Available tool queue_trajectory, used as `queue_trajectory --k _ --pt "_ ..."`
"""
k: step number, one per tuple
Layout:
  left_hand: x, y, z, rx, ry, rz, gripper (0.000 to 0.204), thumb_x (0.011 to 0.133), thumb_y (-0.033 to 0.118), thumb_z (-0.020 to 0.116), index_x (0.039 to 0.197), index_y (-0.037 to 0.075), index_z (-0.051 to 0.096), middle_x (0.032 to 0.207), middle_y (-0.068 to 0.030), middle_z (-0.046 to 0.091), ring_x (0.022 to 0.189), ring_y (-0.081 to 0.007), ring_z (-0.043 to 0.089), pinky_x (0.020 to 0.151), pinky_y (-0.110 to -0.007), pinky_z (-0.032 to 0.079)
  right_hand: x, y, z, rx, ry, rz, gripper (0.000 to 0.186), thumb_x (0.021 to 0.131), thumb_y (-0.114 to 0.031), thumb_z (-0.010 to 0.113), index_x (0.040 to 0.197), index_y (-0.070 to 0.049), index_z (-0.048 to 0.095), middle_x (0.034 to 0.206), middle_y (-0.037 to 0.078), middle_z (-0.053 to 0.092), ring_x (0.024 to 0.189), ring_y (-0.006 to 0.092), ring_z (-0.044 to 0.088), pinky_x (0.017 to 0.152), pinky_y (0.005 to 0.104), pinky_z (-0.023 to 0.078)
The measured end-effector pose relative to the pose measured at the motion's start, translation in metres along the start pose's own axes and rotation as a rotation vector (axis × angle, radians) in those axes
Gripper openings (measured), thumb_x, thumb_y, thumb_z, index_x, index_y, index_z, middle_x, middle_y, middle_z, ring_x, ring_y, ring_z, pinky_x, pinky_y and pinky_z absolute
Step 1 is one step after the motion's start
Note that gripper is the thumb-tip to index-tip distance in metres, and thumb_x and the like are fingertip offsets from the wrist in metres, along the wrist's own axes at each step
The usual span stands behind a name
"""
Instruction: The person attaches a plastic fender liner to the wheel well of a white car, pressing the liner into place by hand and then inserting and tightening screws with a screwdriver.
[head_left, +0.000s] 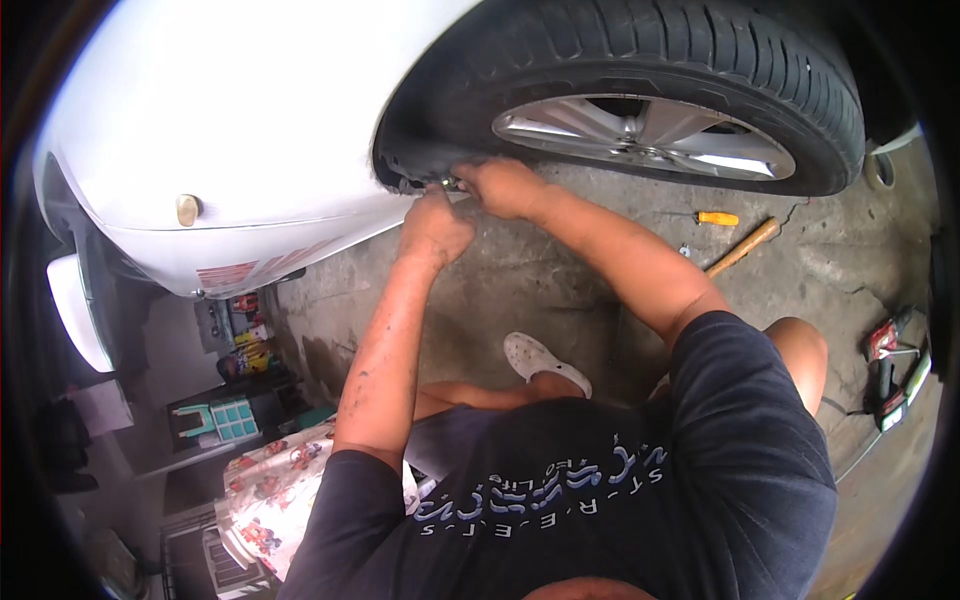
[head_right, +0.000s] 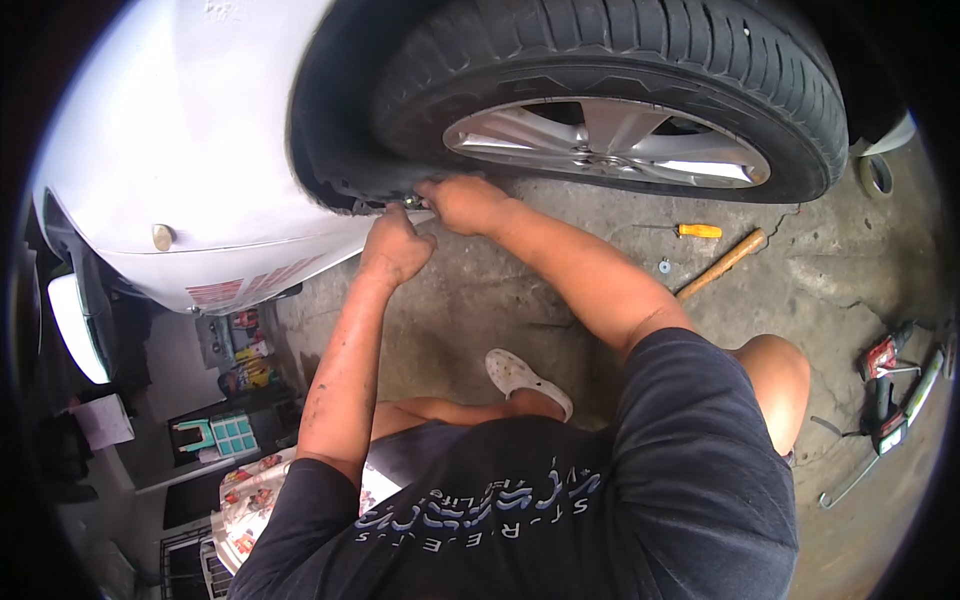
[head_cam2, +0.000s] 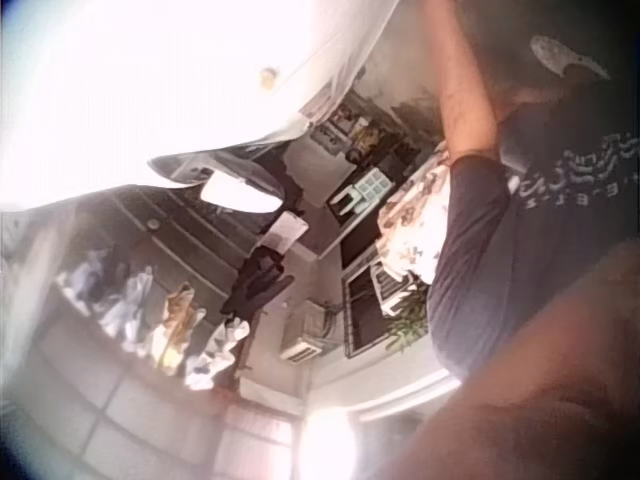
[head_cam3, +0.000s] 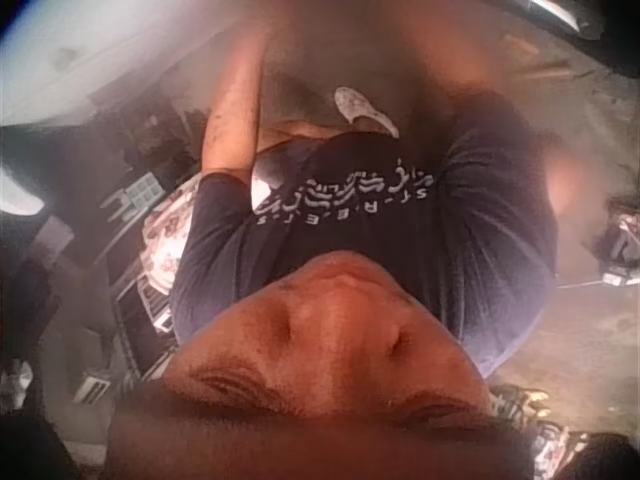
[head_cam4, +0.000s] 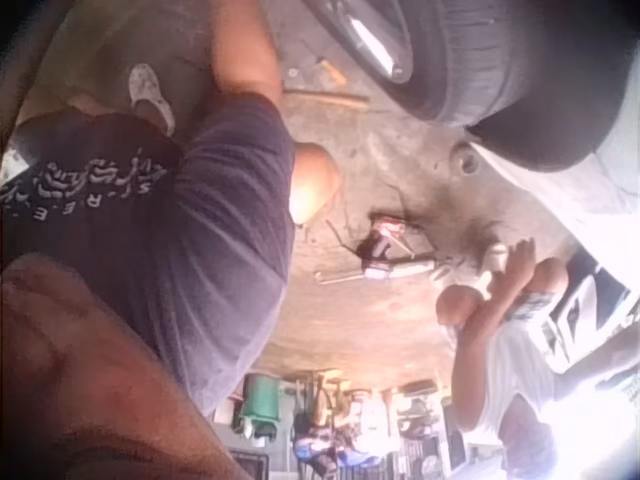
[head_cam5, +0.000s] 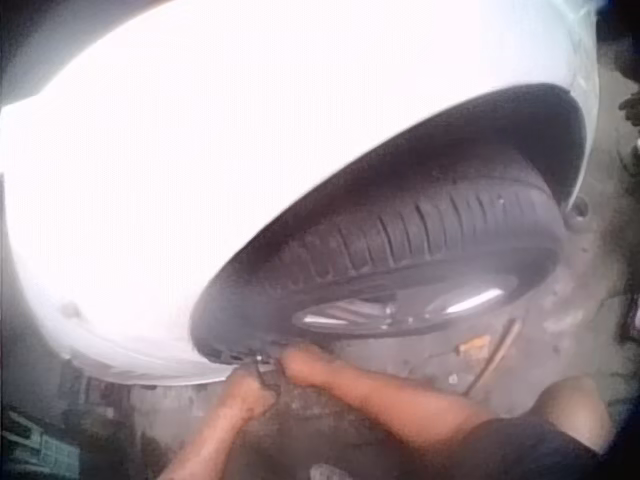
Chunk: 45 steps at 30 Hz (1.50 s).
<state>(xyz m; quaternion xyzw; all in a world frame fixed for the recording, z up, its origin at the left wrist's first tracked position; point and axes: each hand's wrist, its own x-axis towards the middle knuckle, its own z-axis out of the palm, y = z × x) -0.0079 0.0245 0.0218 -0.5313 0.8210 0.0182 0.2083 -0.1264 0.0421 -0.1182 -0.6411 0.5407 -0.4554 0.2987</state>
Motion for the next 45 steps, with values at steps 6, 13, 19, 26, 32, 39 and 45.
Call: queue_trajectory --k 6,13,19,26,32,39,45 --pt "-0.002 0.002 -0.002 0.025 0.004 -0.009 0.069 0.085 0.023 0.073 0.136 -0.019 0.053 0.123 -0.0376 0.071 0.121 -0.0465 0.069 0.104 -0.05 0.056 0.0 -0.004 0.0 -0.081 0.02 -0.034 0.034 0.1 -0.014 0.057 0.132 -0.011 0.066 0.13 0.017 0.07 0.123 0.0393 0.068 0.101 0.0521 0.057" --pt "-0.001 0.005 -0.001 0.027 0.003 -0.014 0.068 0.088 0.026 0.074 0.136 -0.017 0.053 0.123 -0.0371 0.071 0.121 -0.0465 0.069 0.104 -0.05 0.056 0.0 0.007 0.007 -0.182 0.146 -0.098 0.035 0.099 -0.016 0.061 0.133 -0.015 0.067 0.134 0.017 0.068 0.126 0.0378 0.066 0.103 0.0505 0.055" --pt "-0.003 0.005 -0.002 0.023 0.047 0.022 0.065 0.09 0.031 0.07 0.133 -0.017 0.056 0.118 -0.0355 0.073 0.117 -0.0474 0.071 0.102 -0.051 0.056 0.001 0.006 0.013 -0.09 0.105 -0.057 0.028 0.101 -0.016 0.062 0.126 -0.008 0.069 0.118 0.018 0.074 0.115 0.0417 0.07 0.098 0.0505 0.057" --pt "-0.009 -0.001 -0.007 -0.059 0.003 -0.047 0.069 0.084 0.027 0.075 0.131 -0.02 0.054 0.119 -0.0399 0.07 0.119 -0.0502 0.069 0.104 -0.05 0.055 0.011 -0.031 -0.02 0.551 -0.457 0.406 0.022 0.103 -0.017 0.059 0.109 0.0 0.072 0.093 0.023 0.075 0.086 0.039 0.076 0.079 0.0484 0.06" --pt "0.0 -0.001 0.001 0.031 0.032 0.032 0.066 0.089 0.027 0.071 0.133 -0.018 0.055 0.119 -0.036 0.073 0.118 -0.0465 0.071 0.102 -0.051 0.056 0.006 -0.009 -0.021 0.147 -0.305 0.102 0.024 0.106 -0.016 0.056 0.119 -0.004 0.071 0.102 0.024 0.076 0.093 0.0388 0.077 0.081 0.0469 0.061" --pt "0.0 -0.002 0.001 0.051 0.024 0.027 0.071 0.088 0.029 0.074 0.136 -0.019 0.052 0.12 -0.0364 0.072 0.118 -0.0464 0.071 0.103 -0.05 0.057 -0.001 -0.005 -0.008 -0.236 0.045 -0.06 0.037 0.096 -0.01 0.059 0.132 -0.012 0.068 0.128 0.019 0.07 0.121 0.0379 0.07 0.1 0.0491 0.057" --pt "0.0 -0.003 0.002 0.019 0.02 0.013 0.071 0.089 0.029 0.073 0.137 -0.02 0.052 0.12 -0.0376 0.072 0.118 -0.0472 0.071 0.103 -0.051 0.056 -0.001 -0.008 0.001 -0.243 0.094 -0.069 0.037 0.097 -0.011 0.056 0.134 -0.013 0.066 0.136 0.018 0.066 0.125 0.037 0.068 0.102 0.0485 0.058"
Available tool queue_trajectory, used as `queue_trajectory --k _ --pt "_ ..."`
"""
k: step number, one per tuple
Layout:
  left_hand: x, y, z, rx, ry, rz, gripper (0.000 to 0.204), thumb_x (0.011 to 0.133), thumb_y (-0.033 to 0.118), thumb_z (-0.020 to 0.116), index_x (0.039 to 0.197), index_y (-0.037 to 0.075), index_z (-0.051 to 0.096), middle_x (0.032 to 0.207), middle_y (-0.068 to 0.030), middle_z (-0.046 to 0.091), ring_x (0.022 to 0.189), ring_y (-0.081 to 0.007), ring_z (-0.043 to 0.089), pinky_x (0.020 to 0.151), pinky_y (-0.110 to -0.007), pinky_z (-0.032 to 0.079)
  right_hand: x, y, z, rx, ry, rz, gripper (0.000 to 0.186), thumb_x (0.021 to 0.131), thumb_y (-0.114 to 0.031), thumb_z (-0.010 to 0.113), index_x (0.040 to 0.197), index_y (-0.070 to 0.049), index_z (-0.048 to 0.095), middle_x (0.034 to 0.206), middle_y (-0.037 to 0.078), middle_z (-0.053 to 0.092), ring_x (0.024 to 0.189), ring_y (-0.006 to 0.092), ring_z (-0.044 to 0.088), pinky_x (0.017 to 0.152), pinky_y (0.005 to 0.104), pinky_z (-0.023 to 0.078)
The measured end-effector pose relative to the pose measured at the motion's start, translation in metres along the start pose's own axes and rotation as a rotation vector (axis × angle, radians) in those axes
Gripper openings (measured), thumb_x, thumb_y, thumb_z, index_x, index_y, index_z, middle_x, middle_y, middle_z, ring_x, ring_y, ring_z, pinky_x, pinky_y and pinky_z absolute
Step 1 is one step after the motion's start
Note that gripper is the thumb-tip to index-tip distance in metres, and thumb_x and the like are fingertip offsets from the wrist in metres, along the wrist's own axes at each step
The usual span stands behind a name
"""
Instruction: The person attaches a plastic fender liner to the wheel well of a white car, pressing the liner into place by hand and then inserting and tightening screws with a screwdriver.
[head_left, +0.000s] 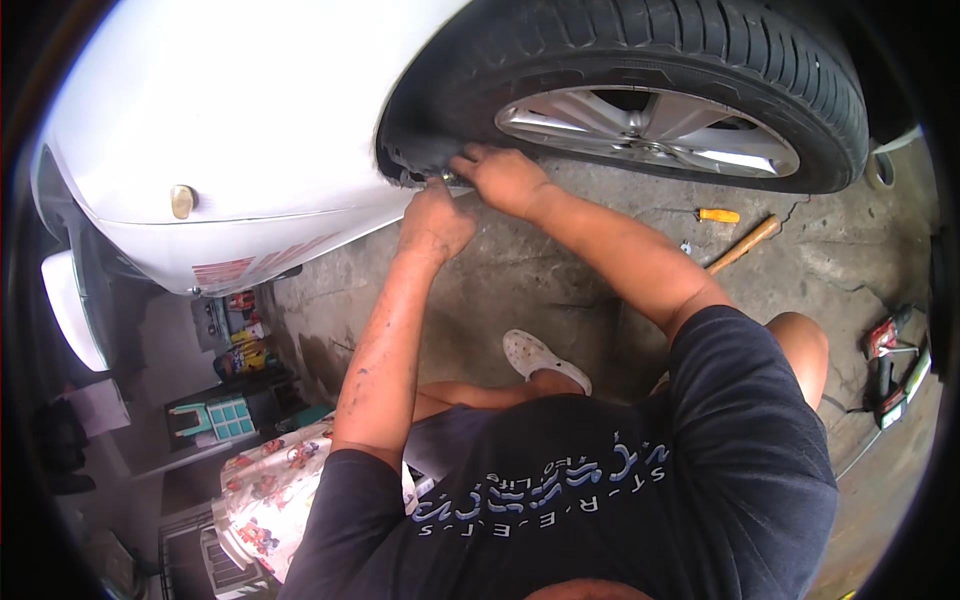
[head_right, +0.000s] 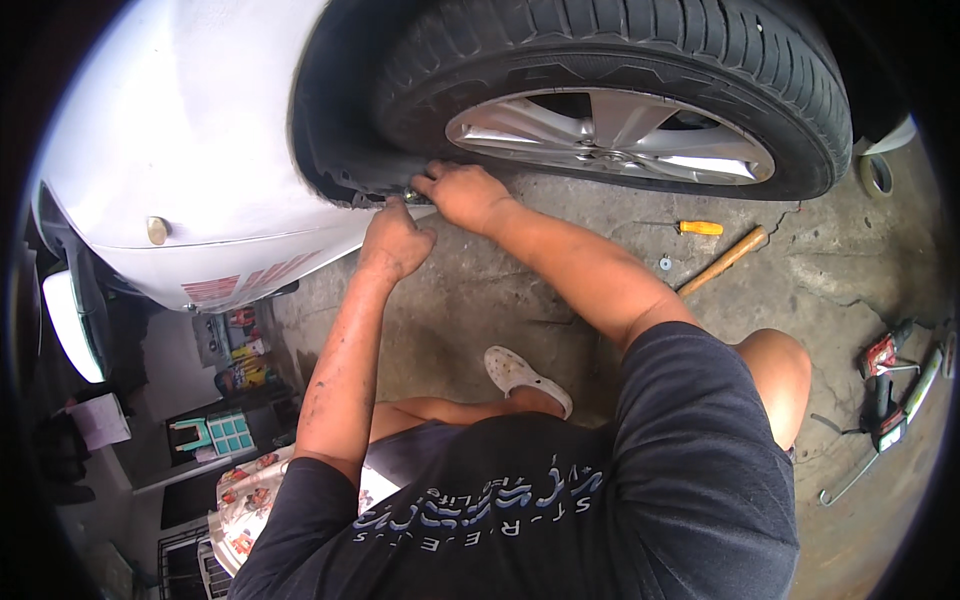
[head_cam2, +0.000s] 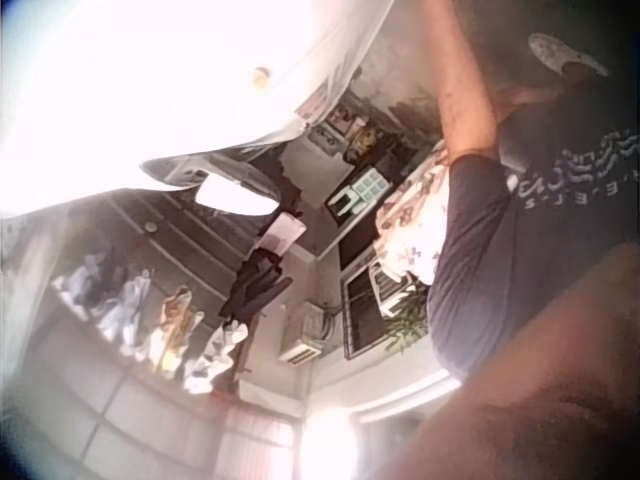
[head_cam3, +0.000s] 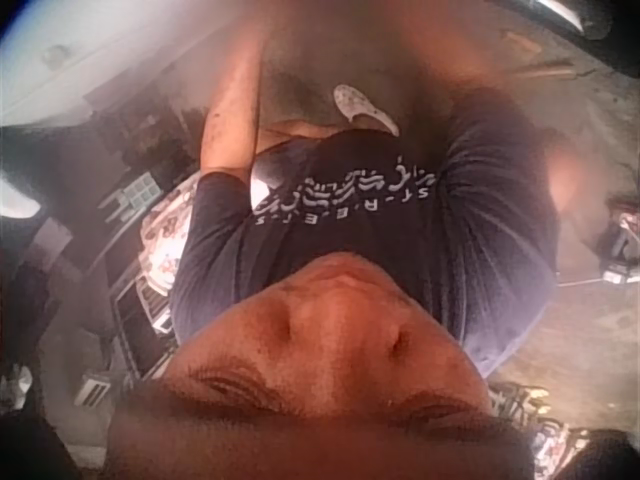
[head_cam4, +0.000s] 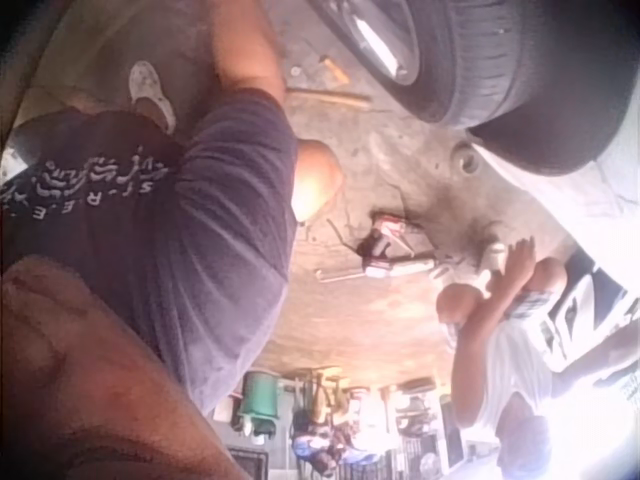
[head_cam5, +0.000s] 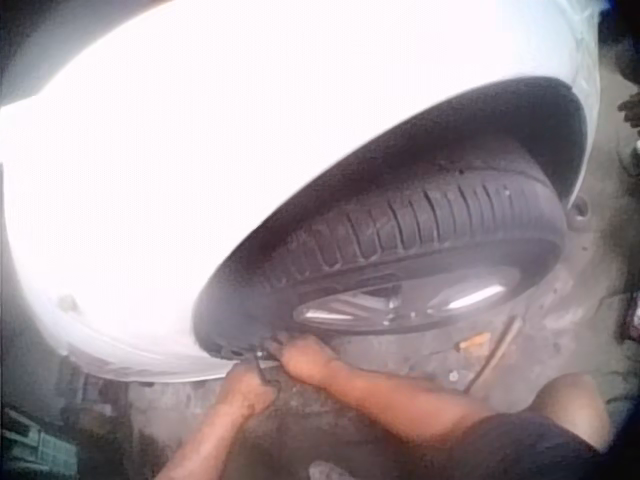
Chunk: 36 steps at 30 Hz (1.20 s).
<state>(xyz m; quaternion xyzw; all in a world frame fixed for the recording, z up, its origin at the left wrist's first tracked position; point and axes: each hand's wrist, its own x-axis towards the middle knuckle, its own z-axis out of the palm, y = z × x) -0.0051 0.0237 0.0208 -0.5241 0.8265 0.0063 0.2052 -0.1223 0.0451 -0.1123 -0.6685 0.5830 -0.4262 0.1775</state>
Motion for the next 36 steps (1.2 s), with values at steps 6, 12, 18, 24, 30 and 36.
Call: queue_trajectory --k 6,12,18,24,30,36 --pt "-0.001 0.002 0.0 0.007 0.009 0.002 0.07 0.089 0.031 0.071 0.135 -0.019 0.054 0.12 -0.0378 0.072 0.118 -0.0476 0.07 0.102 -0.051 0.056 0.001 -0.002 0.002 0.037 -0.026 0.028 0.036 0.099 -0.012 0.056 0.134 -0.011 0.064 0.138 0.017 0.064 0.128 0.0375 0.066 0.102 0.052 0.057" --pt "0.0 -0.001 0.001 -0.026 0.026 -0.02 0.074 0.086 0.032 0.073 0.135 -0.019 0.055 0.118 -0.0386 0.072 0.118 -0.0479 0.07 0.103 -0.051 0.056 0.002 -0.016 0.006 0.095 -0.077 0.063 0.04 0.093 -0.009 0.063 0.132 -0.002 0.063 0.126 0.023 0.071 0.112 0.0423 0.072 0.096 0.0508 0.059" --pt "0.01 -0.005 -0.005 -0.199 -0.092 -0.018 0.078 0.085 0.032 0.071 0.139 -0.021 0.053 0.121 -0.0401 0.07 0.121 -0.0476 0.07 0.106 -0.049 0.055 0.003 0.001 0.008 0.6 -0.642 0.214 0.04 0.09 -0.009 0.065 0.127 0.006 0.066 0.114 0.031 0.075 0.086 0.045 0.077 0.081 0.051 0.063" --pt "0.003 0.0 0.001 -0.057 0.045 0.045 0.073 0.083 0.027 0.073 0.13 -0.024 0.053 0.112 -0.0418 0.071 0.116 -0.0505 0.07 0.102 -0.048 0.056 -0.001 0.01 -0.006 0.57 -0.483 0.261 0.032 0.1 -0.016 0.057 0.125 0.0 0.069 0.119 0.028 0.073 0.101 0.0467 0.073 0.088 0.0543 0.056" --pt "-0.001 -0.002 0.004 -0.047 0.065 0.01 0.077 0.083 0.027 0.073 0.135 -0.025 0.051 0.116 -0.0432 0.069 0.118 -0.0507 0.069 0.103 -0.05 0.055 0.006 0.005 -0.01 0.33 -0.212 0.172 0.031 0.103 -0.023 0.056 0.127 -0.01 0.072 0.122 0.022 0.075 0.119 0.045 0.068 0.1 0.0553 0.052" --pt "0.001 -0.003 0.005 -0.028 0.058 0.027 0.077 0.083 0.027 0.073 0.134 -0.025 0.05 0.113 -0.0424 0.07 0.116 -0.0511 0.07 0.102 -0.05 0.056 0.016 0.02 0.007 0.425 -0.183 0.155 0.026 0.108 -0.026 0.056 0.122 -0.011 0.072 0.114 0.025 0.073 0.112 0.0477 0.067 0.096 0.0555 0.05"
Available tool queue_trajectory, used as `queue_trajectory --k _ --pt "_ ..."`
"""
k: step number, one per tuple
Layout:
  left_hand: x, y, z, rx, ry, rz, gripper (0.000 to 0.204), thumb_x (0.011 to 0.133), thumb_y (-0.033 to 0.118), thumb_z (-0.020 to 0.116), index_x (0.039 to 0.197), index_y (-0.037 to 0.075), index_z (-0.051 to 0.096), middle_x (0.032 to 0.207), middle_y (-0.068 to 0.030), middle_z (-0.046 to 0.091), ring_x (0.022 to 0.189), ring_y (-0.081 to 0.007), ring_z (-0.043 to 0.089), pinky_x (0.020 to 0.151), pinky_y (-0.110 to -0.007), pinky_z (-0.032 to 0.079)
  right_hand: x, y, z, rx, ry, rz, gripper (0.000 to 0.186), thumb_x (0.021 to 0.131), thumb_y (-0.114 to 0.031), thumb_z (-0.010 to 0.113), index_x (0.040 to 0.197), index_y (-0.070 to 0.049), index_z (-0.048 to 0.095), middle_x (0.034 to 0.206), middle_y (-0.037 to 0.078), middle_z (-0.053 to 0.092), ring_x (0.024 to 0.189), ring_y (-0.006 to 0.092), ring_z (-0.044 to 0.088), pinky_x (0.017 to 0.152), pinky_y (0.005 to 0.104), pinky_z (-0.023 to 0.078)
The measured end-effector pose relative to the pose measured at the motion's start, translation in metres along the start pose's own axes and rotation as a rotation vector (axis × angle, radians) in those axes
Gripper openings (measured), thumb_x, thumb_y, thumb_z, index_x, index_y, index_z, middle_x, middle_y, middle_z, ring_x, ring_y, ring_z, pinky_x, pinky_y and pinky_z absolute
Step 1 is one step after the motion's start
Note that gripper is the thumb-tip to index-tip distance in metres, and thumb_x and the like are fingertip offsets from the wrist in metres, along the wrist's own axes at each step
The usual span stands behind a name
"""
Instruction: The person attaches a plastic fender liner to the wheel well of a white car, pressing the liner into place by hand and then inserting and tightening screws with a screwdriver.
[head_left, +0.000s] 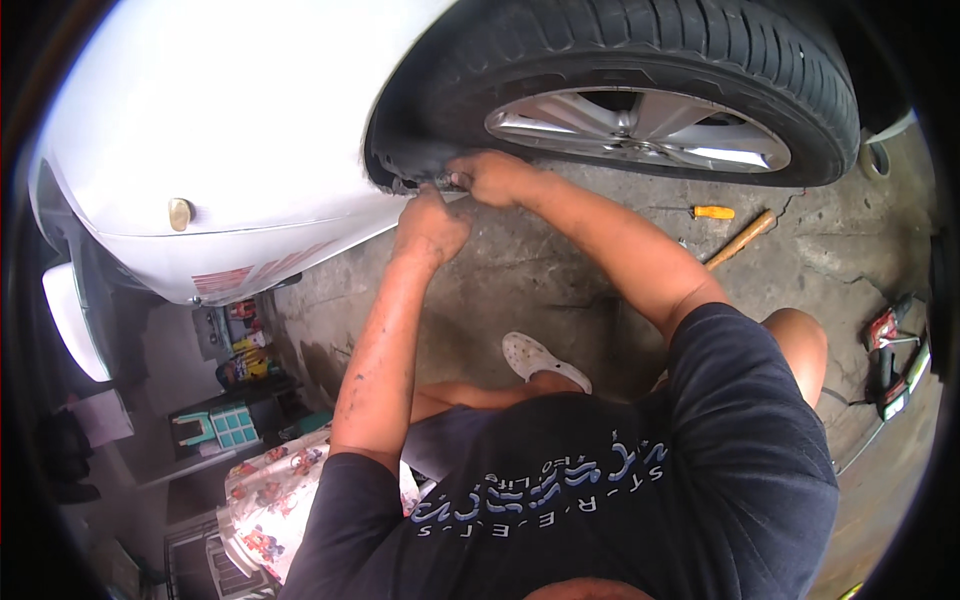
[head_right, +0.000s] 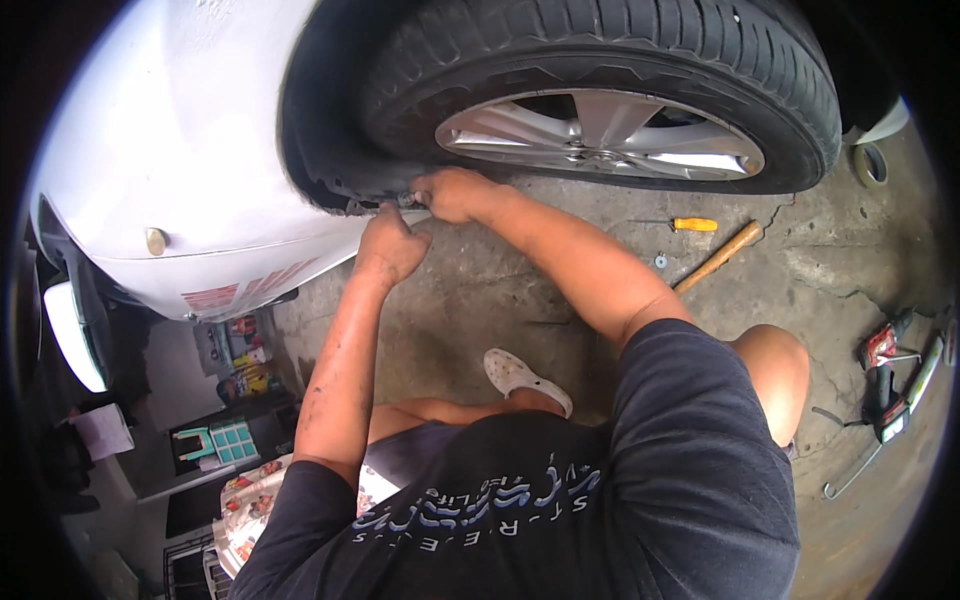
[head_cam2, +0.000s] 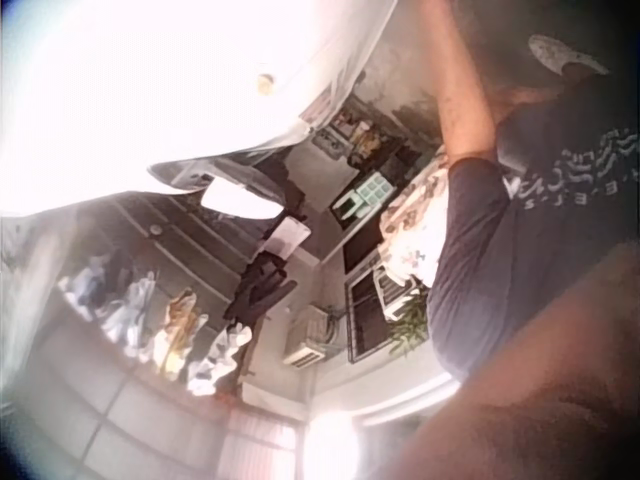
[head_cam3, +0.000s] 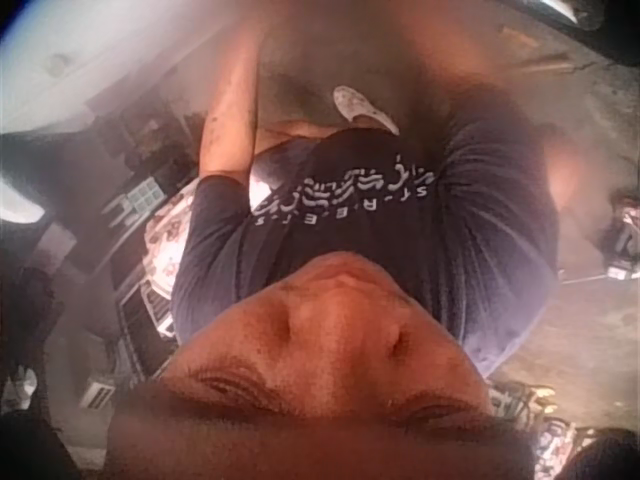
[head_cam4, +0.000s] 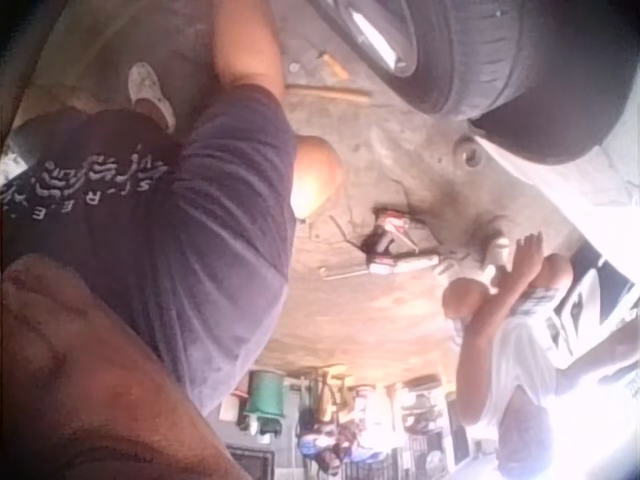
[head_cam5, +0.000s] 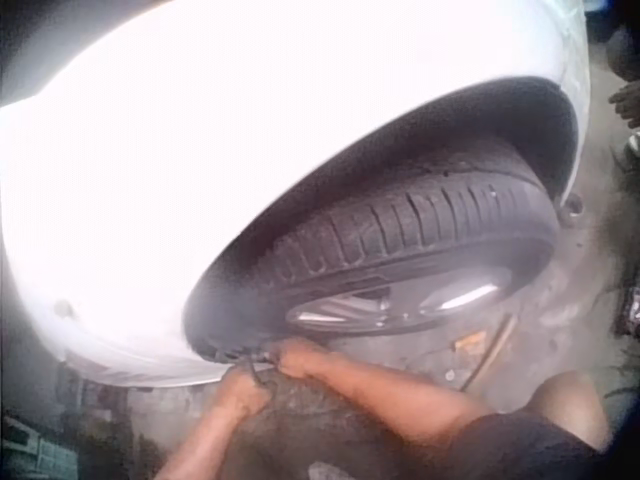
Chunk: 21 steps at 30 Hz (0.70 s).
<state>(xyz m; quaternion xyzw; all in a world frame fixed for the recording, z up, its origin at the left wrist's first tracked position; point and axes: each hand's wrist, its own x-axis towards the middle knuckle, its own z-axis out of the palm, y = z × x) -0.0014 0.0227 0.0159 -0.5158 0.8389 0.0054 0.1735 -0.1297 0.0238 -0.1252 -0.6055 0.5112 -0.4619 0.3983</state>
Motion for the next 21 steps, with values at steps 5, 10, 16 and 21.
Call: queue_trajectory --k 5,10,16,21 --pt "0.0 0.002 -0.003 0.009 -0.017 0.001 0.075 0.083 0.027 0.073 0.133 -0.025 0.049 0.111 -0.0416 0.071 0.114 -0.0509 0.07 0.101 -0.05 0.056 0.013 0.012 0.014 0.059 0.032 -0.015 0.024 0.107 -0.024 0.055 0.112 -0.005 0.069 0.119 0.025 0.071 0.115 0.046 0.065 0.098 0.0546 0.049" --pt "0.001 0.006 -0.003 0.008 -0.018 0.02 0.072 0.083 0.027 0.075 0.13 -0.023 0.051 0.11 -0.0407 0.071 0.113 -0.0508 0.07 0.1 -0.051 0.057 0.017 0.017 0.01 -0.051 -0.006 -0.031 0.027 0.106 -0.023 0.053 0.117 -0.005 0.071 0.121 0.023 0.072 0.114 0.0449 0.067 0.098 0.0558 0.052" --pt "-0.001 0.014 -0.013 0.004 -0.097 -0.089 0.069 0.088 0.03 0.075 0.133 -0.019 0.055 0.118 -0.0355 0.073 0.117 -0.0474 0.071 0.1 -0.049 0.058 0.0 -0.003 0.011 0.738 -0.332 0.444 0.026 0.107 -0.021 0.052 0.116 -0.004 0.07 0.097 0.012 0.072 0.086 0.0282 0.071 0.08 0.0466 0.06" --pt "-0.002 0.006 -0.011 -0.014 -0.078 -0.055 0.072 0.088 0.029 0.074 0.136 -0.02 0.053 0.118 -0.0351 0.073 0.117 -0.0476 0.071 0.1 -0.05 0.058 -0.007 -0.001 -0.002 1.058 -0.485 0.508 0.034 0.109 -0.028 0.052 0.126 -0.004 0.07 0.091 0.008 0.069 0.08 0.0219 0.069 0.078 0.0389 0.061"
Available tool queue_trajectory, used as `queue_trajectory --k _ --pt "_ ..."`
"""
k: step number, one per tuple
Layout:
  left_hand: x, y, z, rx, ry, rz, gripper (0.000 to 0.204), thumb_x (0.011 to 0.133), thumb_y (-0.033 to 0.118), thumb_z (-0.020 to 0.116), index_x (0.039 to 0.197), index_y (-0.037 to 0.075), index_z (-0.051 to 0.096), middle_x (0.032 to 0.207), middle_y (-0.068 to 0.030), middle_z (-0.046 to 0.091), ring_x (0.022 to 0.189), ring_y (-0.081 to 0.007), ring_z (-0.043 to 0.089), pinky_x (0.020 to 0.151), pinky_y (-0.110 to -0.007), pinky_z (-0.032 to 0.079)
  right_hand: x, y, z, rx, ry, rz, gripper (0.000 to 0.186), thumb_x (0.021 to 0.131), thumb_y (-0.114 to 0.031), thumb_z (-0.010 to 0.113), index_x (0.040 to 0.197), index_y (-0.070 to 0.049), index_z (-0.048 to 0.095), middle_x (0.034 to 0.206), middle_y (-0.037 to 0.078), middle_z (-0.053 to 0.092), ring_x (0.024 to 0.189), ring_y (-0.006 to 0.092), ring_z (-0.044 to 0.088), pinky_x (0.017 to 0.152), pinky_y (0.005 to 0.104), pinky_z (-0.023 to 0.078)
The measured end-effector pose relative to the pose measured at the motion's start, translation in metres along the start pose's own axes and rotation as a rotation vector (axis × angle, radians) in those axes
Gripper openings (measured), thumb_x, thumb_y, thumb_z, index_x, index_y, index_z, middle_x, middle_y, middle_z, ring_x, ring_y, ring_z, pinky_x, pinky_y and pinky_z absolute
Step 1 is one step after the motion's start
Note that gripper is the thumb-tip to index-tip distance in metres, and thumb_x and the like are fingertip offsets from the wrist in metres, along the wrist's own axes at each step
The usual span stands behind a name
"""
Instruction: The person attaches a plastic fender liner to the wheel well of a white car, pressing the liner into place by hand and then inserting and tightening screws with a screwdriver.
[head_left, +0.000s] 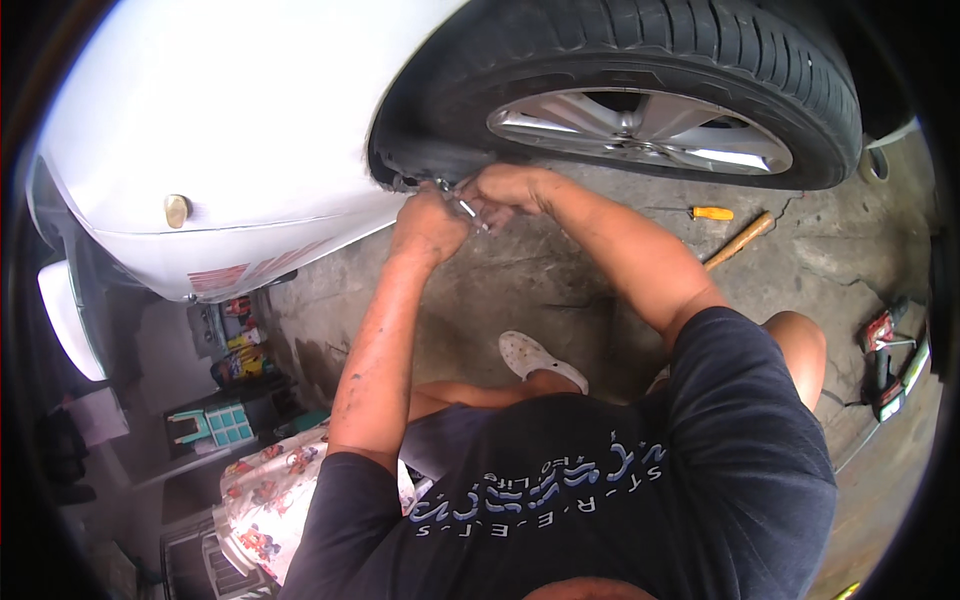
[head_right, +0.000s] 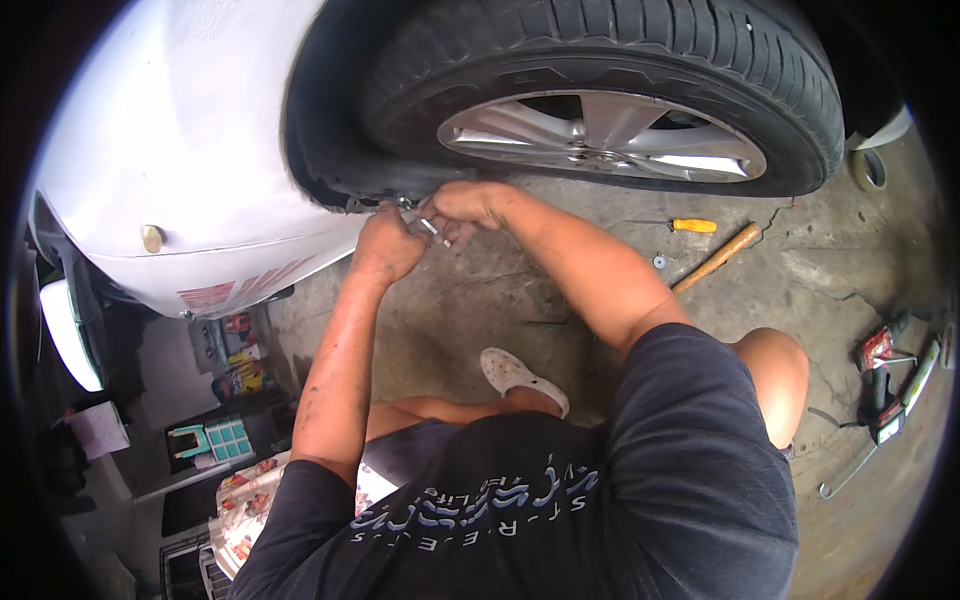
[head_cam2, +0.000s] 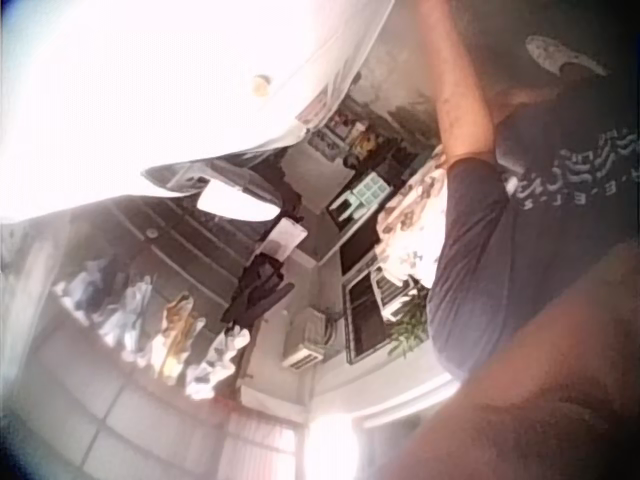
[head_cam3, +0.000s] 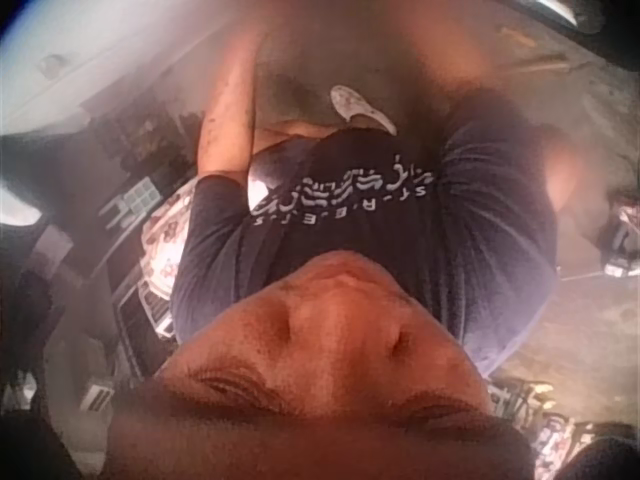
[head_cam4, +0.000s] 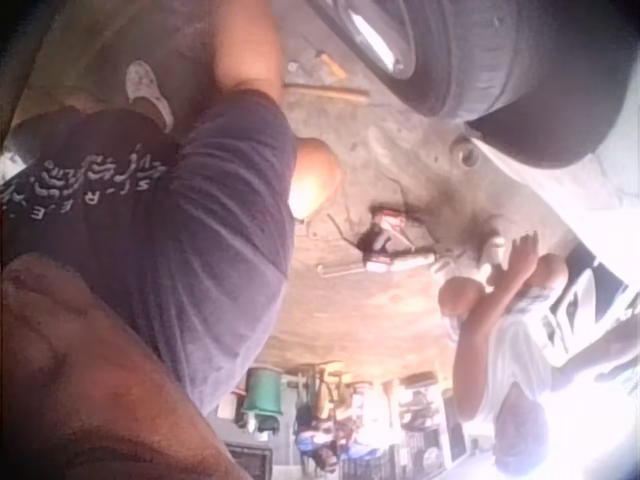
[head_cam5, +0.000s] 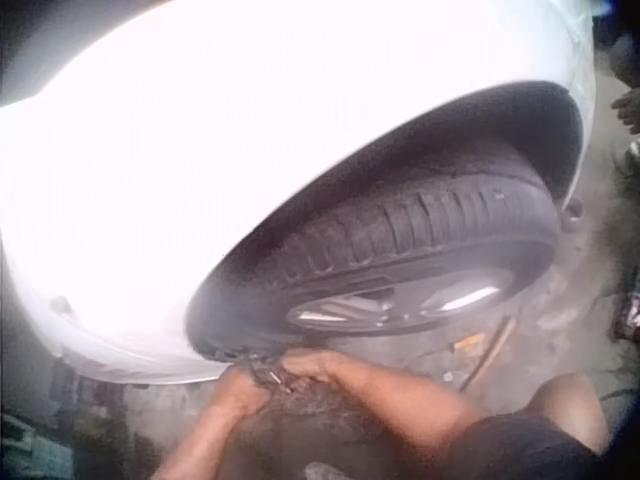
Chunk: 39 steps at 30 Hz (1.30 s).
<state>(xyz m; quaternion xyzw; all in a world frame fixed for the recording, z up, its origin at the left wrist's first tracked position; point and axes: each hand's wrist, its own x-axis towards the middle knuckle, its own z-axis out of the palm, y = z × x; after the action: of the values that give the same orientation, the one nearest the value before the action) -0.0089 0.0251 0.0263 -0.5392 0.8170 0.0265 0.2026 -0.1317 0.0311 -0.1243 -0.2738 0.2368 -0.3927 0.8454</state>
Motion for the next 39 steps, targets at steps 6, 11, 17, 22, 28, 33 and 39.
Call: queue_trajectory --k 6,11,17,22,28,33,39 --pt "0.002 -0.005 0.008 0.029 0.058 0.06 0.074 0.084 0.026 0.072 0.135 -0.024 0.05 0.112 -0.0406 0.071 0.114 -0.0501 0.071 0.1 -0.05 0.057 -0.003 -0.013 0.004 -0.856 0.451 -0.443 0.035 0.11 -0.036 0.055 0.114 -0.006 0.072 0.103 0.018 0.075 0.101 0.0356 0.07 0.093 0.0497 0.053" --pt "0.001 -0.005 0.006 0.021 0.055 0.05 0.073 0.083 0.025 0.072 0.134 -0.024 0.051 0.111 -0.0407 0.071 0.114 -0.0504 0.07 0.1 -0.05 0.057 -0.004 -0.019 0.006 -0.99 0.436 -0.424 0.035 0.106 -0.037 0.058 0.117 -0.008 0.075 0.119 0.025 0.074 0.117 0.0455 0.066 0.099 0.0517 0.049" --pt "0.002 0.002 0.005 0.033 0.034 0.027 0.068 0.086 0.024 0.071 0.136 -0.019 0.053 0.12 -0.0383 0.071 0.118 -0.0484 0.07 0.103 -0.05 0.056 0.006 -0.016 -0.005 -0.897 0.365 -0.389 0.033 0.106 -0.033 0.058 0.115 -0.006 0.075 0.117 0.017 0.077 0.105 0.0349 0.071 0.095 0.0482 0.053" --pt "-0.001 -0.003 0.004 0.015 0.059 0.037 0.071 0.085 0.026 0.073 0.133 -0.022 0.052 0.112 -0.0389 0.072 0.114 -0.0506 0.071 0.1 -0.051 0.057 0.008 -0.011 0.009 -0.478 0.3 -0.15 0.039 0.11 -0.035 0.052 0.111 -0.003 0.074 0.099 0.013 0.069 0.093 0.0277 0.071 0.078 0.0428 0.062" --pt "0.0 0.007 -0.002 -0.133 -0.012 0.019 0.065 0.086 0.026 0.073 0.128 -0.02 0.055 0.112 -0.0388 0.072 0.113 -0.0503 0.071 0.098 -0.052 0.057 0.015 0.022 0.007 0.224 0.106 -0.034 0.035 0.112 -0.033 0.049 0.11 -0.005 0.071 0.093 0.011 0.066 0.078 0.0223 0.067 0.075 0.0443 0.063" --pt "-0.002 -0.004 0.0 -0.031 0.018 0.036 0.069 0.084 0.026 0.074 0.129 -0.022 0.053 0.112 -0.0392 0.072 0.113 -0.0507 0.071 0.099 -0.051 0.056 -0.001 0.0 0.017 -0.113 0.196 -0.012 0.044 0.114 -0.038 0.051 0.121 0.0 0.073 0.104 0.015 0.075 0.095 0.0291 0.073 0.089 0.0464 0.056" --pt "0.002 -0.004 0.004 0.016 0.034 0.065 0.074 0.083 0.027 0.075 0.132 -0.023 0.051 0.111 -0.0403 0.072 0.115 -0.0508 0.07 0.101 -0.05 0.056 0.007 0.0 0.01 -0.817 0.5 -0.489 0.051 0.113 -0.046 0.051 0.126 -0.002 0.073 0.125 0.025 0.073 0.121 0.0431 0.067 0.107 0.0503 0.049"
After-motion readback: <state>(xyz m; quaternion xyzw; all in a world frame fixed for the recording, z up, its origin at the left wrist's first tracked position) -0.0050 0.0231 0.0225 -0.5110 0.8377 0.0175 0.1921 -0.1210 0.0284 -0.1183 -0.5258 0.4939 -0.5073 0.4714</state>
